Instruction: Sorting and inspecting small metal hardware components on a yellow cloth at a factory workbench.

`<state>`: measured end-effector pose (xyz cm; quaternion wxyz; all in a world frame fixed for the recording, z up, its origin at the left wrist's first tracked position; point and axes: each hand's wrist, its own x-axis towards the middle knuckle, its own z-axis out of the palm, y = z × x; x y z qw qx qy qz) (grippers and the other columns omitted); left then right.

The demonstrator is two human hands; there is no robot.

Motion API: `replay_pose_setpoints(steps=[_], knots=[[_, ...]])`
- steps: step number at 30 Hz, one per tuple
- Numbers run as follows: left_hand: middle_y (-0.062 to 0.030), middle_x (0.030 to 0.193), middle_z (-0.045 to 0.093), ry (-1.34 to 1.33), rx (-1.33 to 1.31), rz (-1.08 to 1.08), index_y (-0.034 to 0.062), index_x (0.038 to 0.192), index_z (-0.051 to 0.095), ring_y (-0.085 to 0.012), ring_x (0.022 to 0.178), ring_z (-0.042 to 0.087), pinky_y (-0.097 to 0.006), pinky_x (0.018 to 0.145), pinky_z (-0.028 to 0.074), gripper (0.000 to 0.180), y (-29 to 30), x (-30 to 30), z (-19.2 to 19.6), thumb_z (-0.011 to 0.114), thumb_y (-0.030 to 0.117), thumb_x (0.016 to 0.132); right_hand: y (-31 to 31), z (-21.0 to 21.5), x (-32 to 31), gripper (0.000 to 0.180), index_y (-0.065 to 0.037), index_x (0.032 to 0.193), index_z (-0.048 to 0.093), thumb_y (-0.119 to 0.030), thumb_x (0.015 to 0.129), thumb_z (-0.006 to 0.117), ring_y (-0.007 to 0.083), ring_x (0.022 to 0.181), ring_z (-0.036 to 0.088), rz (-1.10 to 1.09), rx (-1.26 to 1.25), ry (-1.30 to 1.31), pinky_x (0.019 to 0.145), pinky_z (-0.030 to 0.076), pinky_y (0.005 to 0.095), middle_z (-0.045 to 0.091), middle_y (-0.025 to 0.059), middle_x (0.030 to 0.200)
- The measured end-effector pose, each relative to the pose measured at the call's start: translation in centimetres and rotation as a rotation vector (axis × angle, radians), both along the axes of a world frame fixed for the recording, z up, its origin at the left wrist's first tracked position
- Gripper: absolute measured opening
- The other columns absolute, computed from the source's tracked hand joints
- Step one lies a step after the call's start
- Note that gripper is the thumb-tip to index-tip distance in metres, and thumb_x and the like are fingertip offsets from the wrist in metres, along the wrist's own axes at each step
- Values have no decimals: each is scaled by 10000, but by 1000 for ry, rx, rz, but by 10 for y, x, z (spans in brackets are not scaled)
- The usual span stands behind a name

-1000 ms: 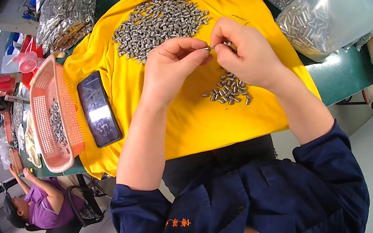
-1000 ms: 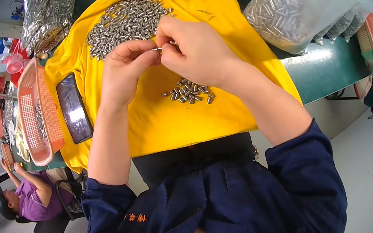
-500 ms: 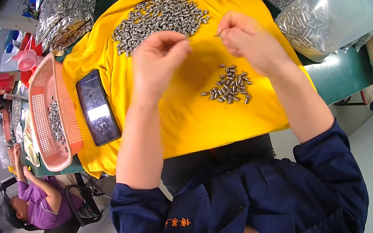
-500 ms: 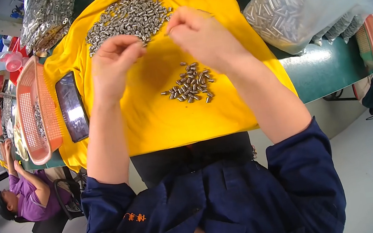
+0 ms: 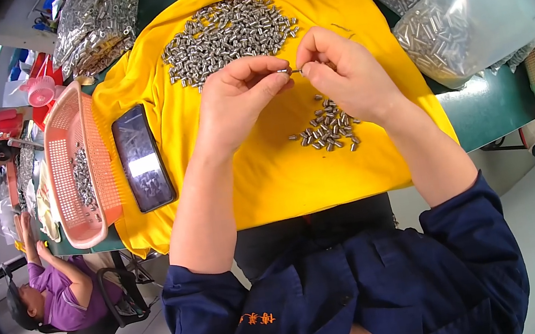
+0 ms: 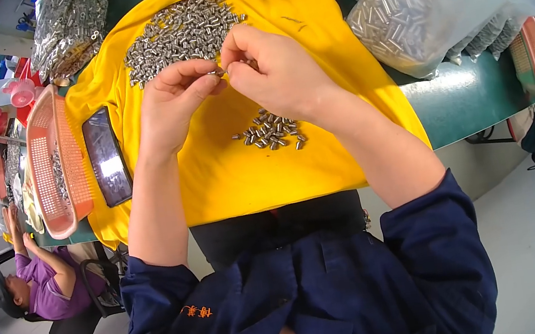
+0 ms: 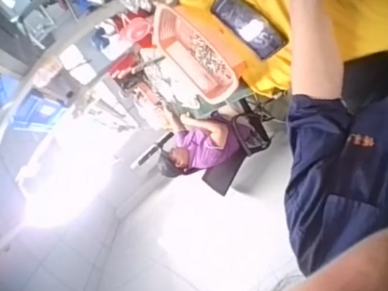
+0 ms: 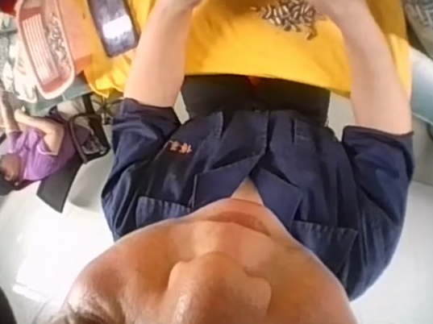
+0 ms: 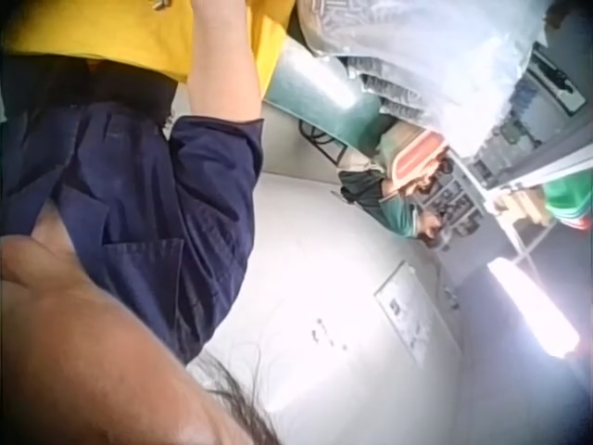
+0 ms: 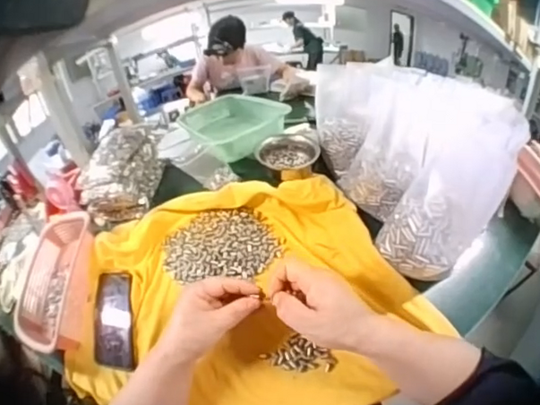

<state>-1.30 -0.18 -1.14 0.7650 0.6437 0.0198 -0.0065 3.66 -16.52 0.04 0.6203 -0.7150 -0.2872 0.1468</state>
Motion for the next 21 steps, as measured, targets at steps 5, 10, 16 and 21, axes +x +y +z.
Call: replay_pose_setpoints(steps=[5, 10, 16, 21], knots=[[-60, 806, 609, -21, 18, -8, -19, 892, 590, -111, 736, 590, -207, 681, 475, 135, -1, -1, 0, 583, -12, 757, 2, 2, 0, 53, -31, 762, 469, -72, 729, 476, 68, 538, 386, 10, -18, 18, 478, 329, 222, 440, 2, 599], [-67, 794, 617, -53, 106, 16, -27, 860, 599, -109, 724, 591, -200, 667, 474, 116, -3, -3, -1, 590, -17, 746, 2, 3, -4, 52, -34, 767, 458, -69, 731, 472, 193, 528, 478, -32, -126, -230, 488, 373, 296, 494, 90, 587], [-52, 774, 621, -55, 155, 54, -17, 834, 607, -96, 703, 586, -206, 653, 473, 98, -6, -2, -4, 601, 14, 740, 6, -1, -8, 66, -44, 784, 438, -85, 738, 461, 339, 582, 511, -102, -248, -387, 527, 396, 392, 521, 152, 606], [-72, 744, 621, -86, 649, 74, 11, 827, 607, -133, 663, 597, -234, 622, 469, 120, -11, -2, 4, 606, 73, 724, 6, -8, -5, 77, -45, 790, 446, -103, 742, 462, 344, 597, 518, -70, -355, -464, 537, 398, 402, 532, 158, 624]])
